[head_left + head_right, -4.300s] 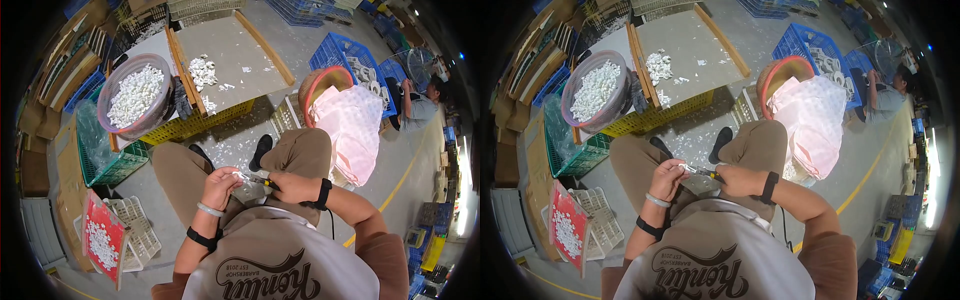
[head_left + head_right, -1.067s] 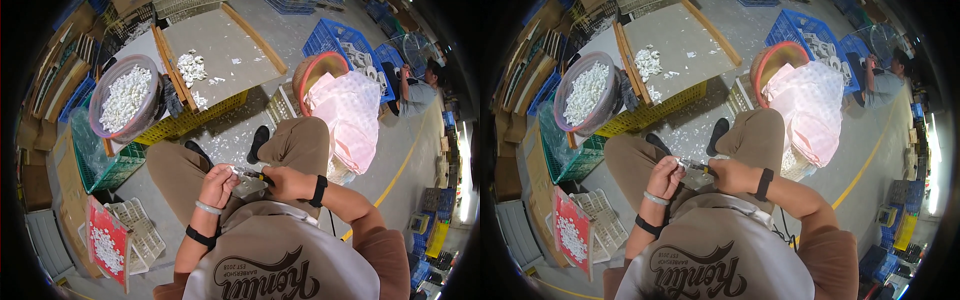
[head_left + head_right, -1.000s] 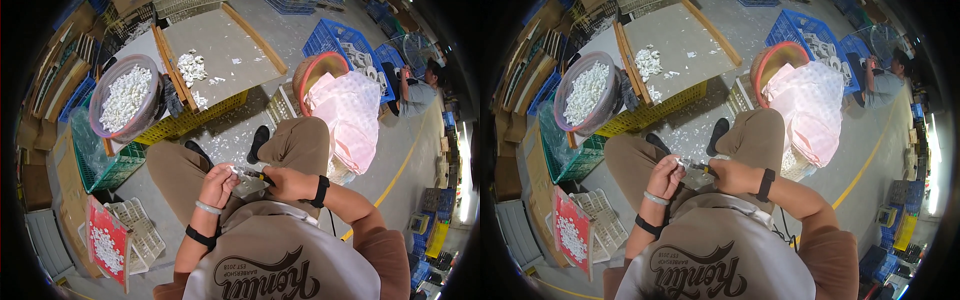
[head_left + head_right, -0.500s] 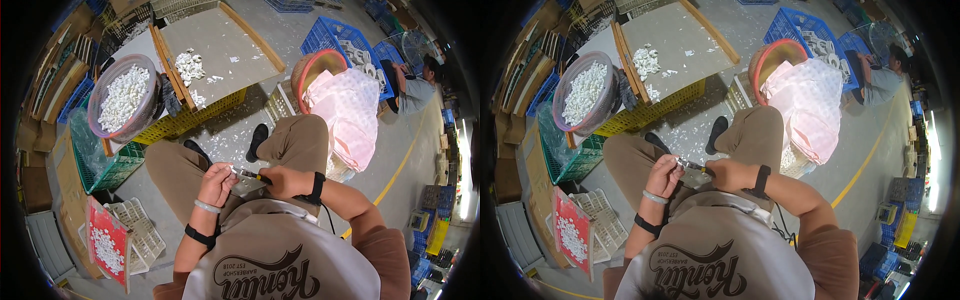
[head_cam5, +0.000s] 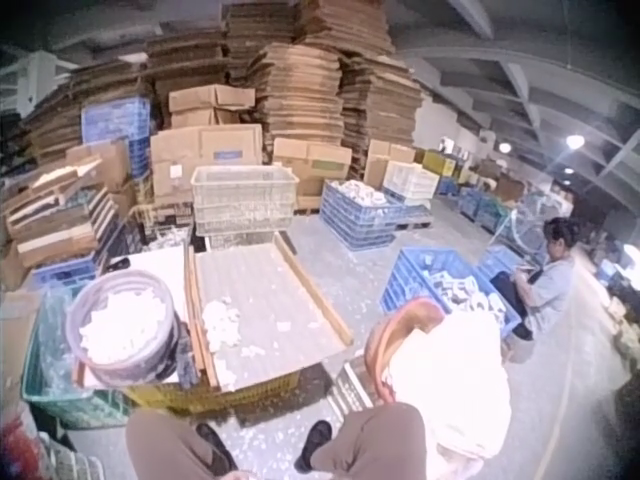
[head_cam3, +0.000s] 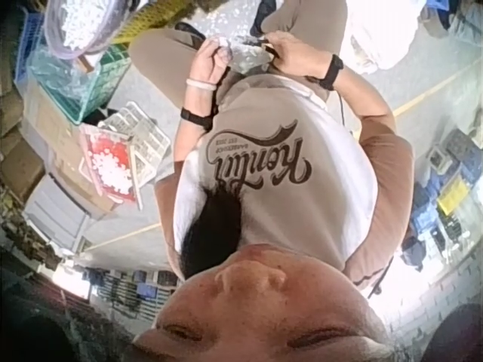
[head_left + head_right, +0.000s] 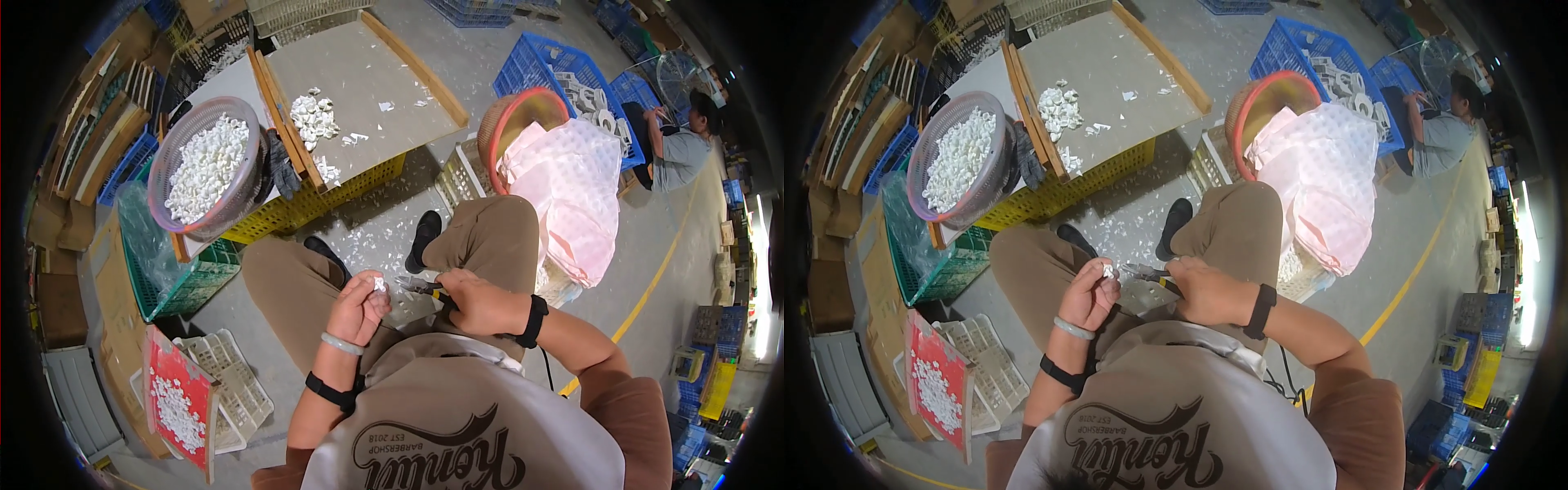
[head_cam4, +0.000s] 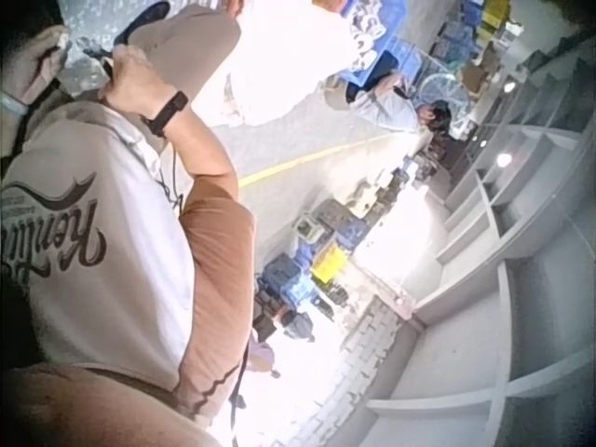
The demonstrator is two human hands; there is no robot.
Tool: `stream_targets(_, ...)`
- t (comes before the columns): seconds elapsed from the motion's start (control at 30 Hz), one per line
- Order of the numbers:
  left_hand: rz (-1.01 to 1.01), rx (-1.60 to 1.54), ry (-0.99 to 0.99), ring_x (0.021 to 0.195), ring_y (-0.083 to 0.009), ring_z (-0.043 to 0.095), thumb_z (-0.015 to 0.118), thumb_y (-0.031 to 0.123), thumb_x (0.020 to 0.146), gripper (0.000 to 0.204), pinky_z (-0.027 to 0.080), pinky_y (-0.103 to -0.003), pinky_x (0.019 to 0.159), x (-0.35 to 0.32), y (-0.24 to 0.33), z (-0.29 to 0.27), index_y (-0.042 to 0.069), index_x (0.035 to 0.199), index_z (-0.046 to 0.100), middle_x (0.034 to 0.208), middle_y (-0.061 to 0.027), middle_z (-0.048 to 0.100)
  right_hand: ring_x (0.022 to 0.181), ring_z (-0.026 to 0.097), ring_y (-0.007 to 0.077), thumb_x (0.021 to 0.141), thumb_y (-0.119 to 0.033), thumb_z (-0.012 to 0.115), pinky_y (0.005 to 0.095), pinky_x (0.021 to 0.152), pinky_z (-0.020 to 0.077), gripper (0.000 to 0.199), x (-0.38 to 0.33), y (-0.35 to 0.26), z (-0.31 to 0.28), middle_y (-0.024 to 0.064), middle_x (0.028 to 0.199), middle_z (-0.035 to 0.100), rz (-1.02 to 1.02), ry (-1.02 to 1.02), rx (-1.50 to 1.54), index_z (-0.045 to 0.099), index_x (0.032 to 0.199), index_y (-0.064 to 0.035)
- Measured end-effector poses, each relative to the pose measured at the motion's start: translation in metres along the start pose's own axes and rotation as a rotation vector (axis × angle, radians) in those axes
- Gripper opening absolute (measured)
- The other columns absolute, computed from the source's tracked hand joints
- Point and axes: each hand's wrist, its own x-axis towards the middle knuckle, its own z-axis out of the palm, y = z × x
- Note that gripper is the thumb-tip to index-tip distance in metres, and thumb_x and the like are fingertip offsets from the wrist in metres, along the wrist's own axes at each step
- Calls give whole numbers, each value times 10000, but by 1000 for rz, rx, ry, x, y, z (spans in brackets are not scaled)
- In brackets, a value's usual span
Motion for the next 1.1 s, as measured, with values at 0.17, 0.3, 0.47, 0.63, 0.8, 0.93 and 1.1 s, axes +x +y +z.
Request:
stream_targets(0.17,-97,-10,-55,554,-124,474,487,255,959,241,403,-222,500,-2,-4,-7,46,855,544,661,-43,523,909,484,373,649,-27,578,429,788,406,472,4,-6,-4,199,950,485,-60,151,-161,472,1105,34)
stream_targets(0.3,-105,27,-63,507,-124,472,494,256,958,209,396,-239,458,1,-2,-5,83,847,532,641,-37,514,919,466,334,595,-16,599,396,792,396,507,6,-12,-10,164,956,476,-120,168,-268,492,1088,30)
stream_targets(0.47,-141,10,-14,511,-124,474,492,263,958,231,401,-242,462,-2,-4,0,78,826,534,638,-36,516,932,464,308,575,-40,622,378,787,384,510,9,-13,-11,146,960,479,-160,183,-383,511,1069,23)
stream_targets(0.63,-164,-10,-14,518,-125,478,496,261,957,228,399,-242,461,0,-3,-2,83,818,531,642,-33,522,926,467,272,601,-86,633,378,763,368,497,10,-12,-11,124,959,478,-160,222,-572,510,1075,-2)
stream_targets(0.8,-188,-31,9,521,-122,481,507,245,953,212,392,-236,456,2,-4,-1,86,814,529,639,-29,529,917,472,268,625,-85,623,375,748,370,468,10,-10,-10,114,955,477,-164,221,-619,510,1074,-14)
stream_targets(0.93,-191,4,57,520,-117,482,516,237,950,193,387,-230,453,1,-3,6,77,847,550,637,-28,530,903,481,263,640,-70,613,370,721,376,401,11,-9,-9,103,932,480,-157,192,-625,518,1028,-34)
stream_targets(1.1,-146,41,12,517,-118,484,521,237,946,190,390,-235,454,3,-4,-4,61,897,575,634,-34,527,882,484,256,632,-51,609,357,692,377,396,12,-5,-6,96,918,482,-168,200,-648,530,1021,-47)
